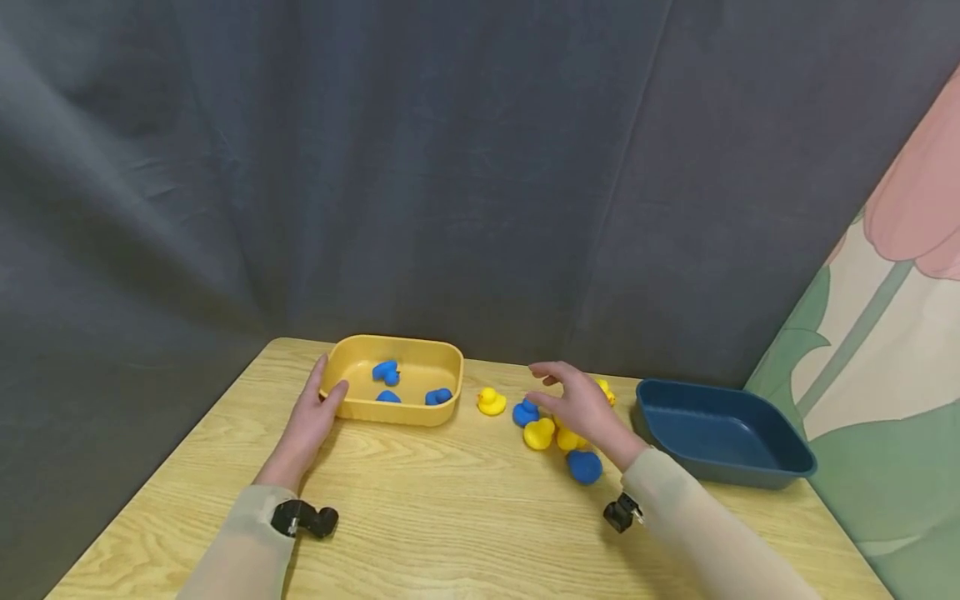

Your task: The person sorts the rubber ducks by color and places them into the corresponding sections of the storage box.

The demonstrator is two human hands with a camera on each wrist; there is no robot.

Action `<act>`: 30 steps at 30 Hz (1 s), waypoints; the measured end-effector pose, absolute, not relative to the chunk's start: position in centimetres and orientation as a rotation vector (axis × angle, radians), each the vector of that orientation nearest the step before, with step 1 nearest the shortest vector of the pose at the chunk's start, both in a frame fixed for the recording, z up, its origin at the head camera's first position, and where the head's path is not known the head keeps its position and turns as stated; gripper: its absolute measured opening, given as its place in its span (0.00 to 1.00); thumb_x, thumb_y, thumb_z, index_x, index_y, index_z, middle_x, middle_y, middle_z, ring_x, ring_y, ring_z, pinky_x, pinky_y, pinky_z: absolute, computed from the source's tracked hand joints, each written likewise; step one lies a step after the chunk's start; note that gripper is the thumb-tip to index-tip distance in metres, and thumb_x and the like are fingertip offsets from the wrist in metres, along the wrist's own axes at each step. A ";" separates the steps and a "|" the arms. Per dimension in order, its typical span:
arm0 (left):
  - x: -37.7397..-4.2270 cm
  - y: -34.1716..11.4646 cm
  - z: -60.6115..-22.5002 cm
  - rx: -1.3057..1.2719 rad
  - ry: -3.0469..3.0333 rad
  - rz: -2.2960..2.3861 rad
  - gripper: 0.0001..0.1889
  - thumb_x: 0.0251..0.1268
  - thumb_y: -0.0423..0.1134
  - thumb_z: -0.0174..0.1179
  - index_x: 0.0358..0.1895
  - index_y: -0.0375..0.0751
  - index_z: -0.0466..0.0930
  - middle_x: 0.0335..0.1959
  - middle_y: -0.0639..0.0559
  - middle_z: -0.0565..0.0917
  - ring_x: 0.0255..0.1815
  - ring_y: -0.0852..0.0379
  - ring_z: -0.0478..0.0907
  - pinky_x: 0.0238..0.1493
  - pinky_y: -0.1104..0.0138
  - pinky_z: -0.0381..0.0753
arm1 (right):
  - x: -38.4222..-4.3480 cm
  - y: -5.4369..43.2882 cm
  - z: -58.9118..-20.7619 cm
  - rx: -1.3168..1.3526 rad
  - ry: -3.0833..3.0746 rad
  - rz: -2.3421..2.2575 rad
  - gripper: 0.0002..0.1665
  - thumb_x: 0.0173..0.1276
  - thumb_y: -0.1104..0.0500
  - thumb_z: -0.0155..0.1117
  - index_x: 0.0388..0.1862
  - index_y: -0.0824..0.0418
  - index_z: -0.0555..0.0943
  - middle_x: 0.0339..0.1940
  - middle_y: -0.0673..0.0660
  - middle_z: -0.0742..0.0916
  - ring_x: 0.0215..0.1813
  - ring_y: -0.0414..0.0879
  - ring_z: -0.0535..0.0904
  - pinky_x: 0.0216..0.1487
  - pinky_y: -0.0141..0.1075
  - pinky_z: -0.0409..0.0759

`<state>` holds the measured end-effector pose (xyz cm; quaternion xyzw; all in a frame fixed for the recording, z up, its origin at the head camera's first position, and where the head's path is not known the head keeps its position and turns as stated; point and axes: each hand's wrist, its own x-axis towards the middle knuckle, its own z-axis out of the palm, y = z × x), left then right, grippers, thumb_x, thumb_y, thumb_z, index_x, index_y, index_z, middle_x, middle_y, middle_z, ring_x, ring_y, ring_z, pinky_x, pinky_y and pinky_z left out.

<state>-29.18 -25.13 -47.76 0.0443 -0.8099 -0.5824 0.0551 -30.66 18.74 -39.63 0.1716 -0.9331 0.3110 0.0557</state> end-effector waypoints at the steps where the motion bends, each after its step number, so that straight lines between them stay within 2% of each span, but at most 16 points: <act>1: -29.2 -25.2 -47.7 0.137 -2.458 -1.766 0.44 0.92 0.54 0.49 0.93 0.58 0.30 0.93 0.42 0.39 0.92 0.37 0.35 0.89 0.39 0.39 | -30.7 18.9 -39.8 0.517 -2.837 0.943 0.30 0.78 0.54 0.76 0.75 0.59 0.82 0.69 0.60 0.86 0.68 0.61 0.82 0.67 0.59 0.83; 11: -29.3 -25.4 -47.9 0.149 -2.456 -1.771 0.43 0.92 0.55 0.48 0.93 0.59 0.29 0.93 0.42 0.39 0.92 0.38 0.34 0.89 0.40 0.39 | -31.3 19.9 -40.9 0.445 -2.914 0.947 0.29 0.79 0.52 0.76 0.74 0.60 0.83 0.68 0.61 0.87 0.67 0.61 0.81 0.67 0.58 0.83; 30: -29.4 -25.1 -47.7 0.154 -2.454 -1.779 0.44 0.92 0.54 0.50 0.93 0.59 0.30 0.93 0.41 0.39 0.92 0.37 0.35 0.89 0.40 0.39 | -32.4 19.8 -42.5 0.432 -2.966 0.934 0.28 0.79 0.53 0.76 0.73 0.61 0.84 0.64 0.57 0.89 0.61 0.56 0.82 0.62 0.51 0.85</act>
